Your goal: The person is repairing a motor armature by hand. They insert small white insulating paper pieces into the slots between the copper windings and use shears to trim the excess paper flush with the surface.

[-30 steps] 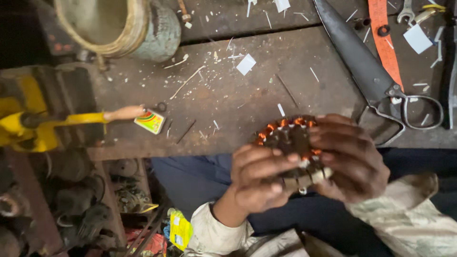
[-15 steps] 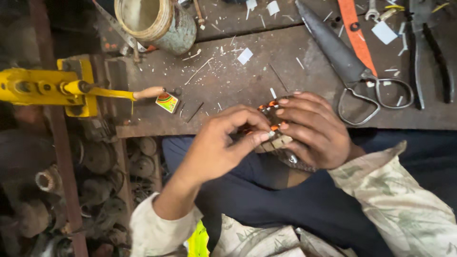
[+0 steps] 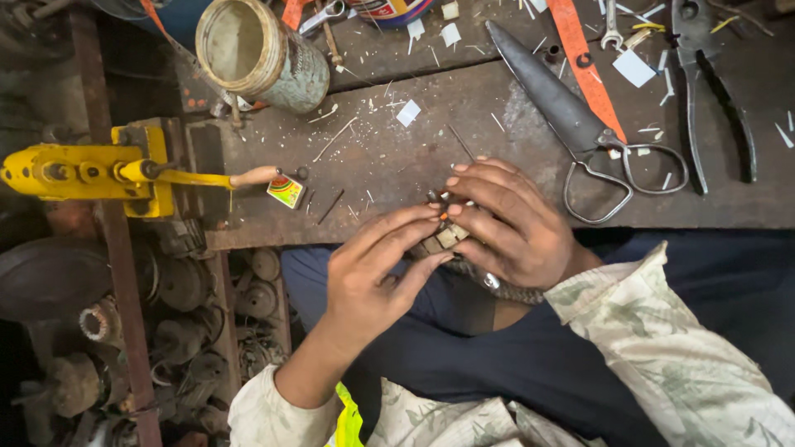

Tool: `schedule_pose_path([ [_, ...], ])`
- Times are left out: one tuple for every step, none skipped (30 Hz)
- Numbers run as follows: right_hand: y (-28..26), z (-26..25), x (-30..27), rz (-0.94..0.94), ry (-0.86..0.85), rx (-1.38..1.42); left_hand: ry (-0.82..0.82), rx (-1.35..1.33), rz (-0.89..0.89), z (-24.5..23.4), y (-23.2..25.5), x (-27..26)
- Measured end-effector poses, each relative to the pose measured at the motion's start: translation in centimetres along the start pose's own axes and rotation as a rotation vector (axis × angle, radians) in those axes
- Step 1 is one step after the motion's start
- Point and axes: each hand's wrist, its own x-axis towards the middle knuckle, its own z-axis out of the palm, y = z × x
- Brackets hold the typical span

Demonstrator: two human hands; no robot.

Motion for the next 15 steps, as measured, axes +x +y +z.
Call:
schedule_pose_path([
  [-0.1, 0.1, 0.1, 0.005, 0.003, 0.004, -0.002, -0.008, -0.003, 0.0, -0.1, 0.0],
  [-0.1, 0.2, 0.3, 0.011, 0.008, 0.008, -0.008, -0.014, -0.005, -0.2, -0.2, 0.1],
  [-0.2, 0.2, 0.4, 0.018, 0.014, 0.011, -0.013, -0.020, -0.007, -0.3, -0.2, 0.2],
  [-0.3, 0.3, 0.4, 0.029, 0.011, 0.010, -0.018, -0.017, -0.003, -0.4, -0.2, 0.2],
  [-0.4, 0.3, 0.4, 0.040, 0.009, 0.008, -0.024, -0.015, 0.002, -0.5, -0.2, 0.3],
  [-0.4, 0.3, 0.4, 0.047, 0.005, 0.005, -0.027, -0.013, 0.009, -0.5, -0.3, 0.4],
  [-0.4, 0.3, 0.4, 0.065, 0.020, 0.013, -0.030, -0.031, -0.003, -0.4, -0.5, 0.6],
  [-0.5, 0.3, 0.4, 0.080, 0.036, 0.024, -0.031, -0.044, -0.015, -0.4, -0.6, 0.7],
  [-0.5, 0.4, 0.5, 0.094, 0.052, 0.035, -0.032, -0.058, -0.026, -0.4, -0.6, 0.6],
  [-0.5, 0.4, 0.7, 0.119, 0.047, 0.036, -0.020, -0.072, -0.039, -0.3, -0.8, 0.7],
  [-0.5, 0.3, 0.9, 0.143, 0.042, 0.037, -0.008, -0.086, -0.052, -0.2, -0.9, 0.8],
  [-0.5, 0.2, 1.0, 0.171, 0.035, 0.034, 0.003, -0.106, -0.063, 0.0, -1.1, 0.9],
  [-0.5, 0.1, 1.1, 0.178, 0.046, 0.046, 0.023, -0.110, -0.039, 0.3, -1.3, 1.0],
  [-0.5, 0.1, 1.2, 0.189, 0.055, 0.064, 0.043, -0.113, -0.022, 0.6, -1.4, 0.9],
  [-0.5, 0.1, 1.3, 0.199, 0.063, 0.082, 0.064, -0.115, -0.005, 0.9, -1.6, 0.8],
])
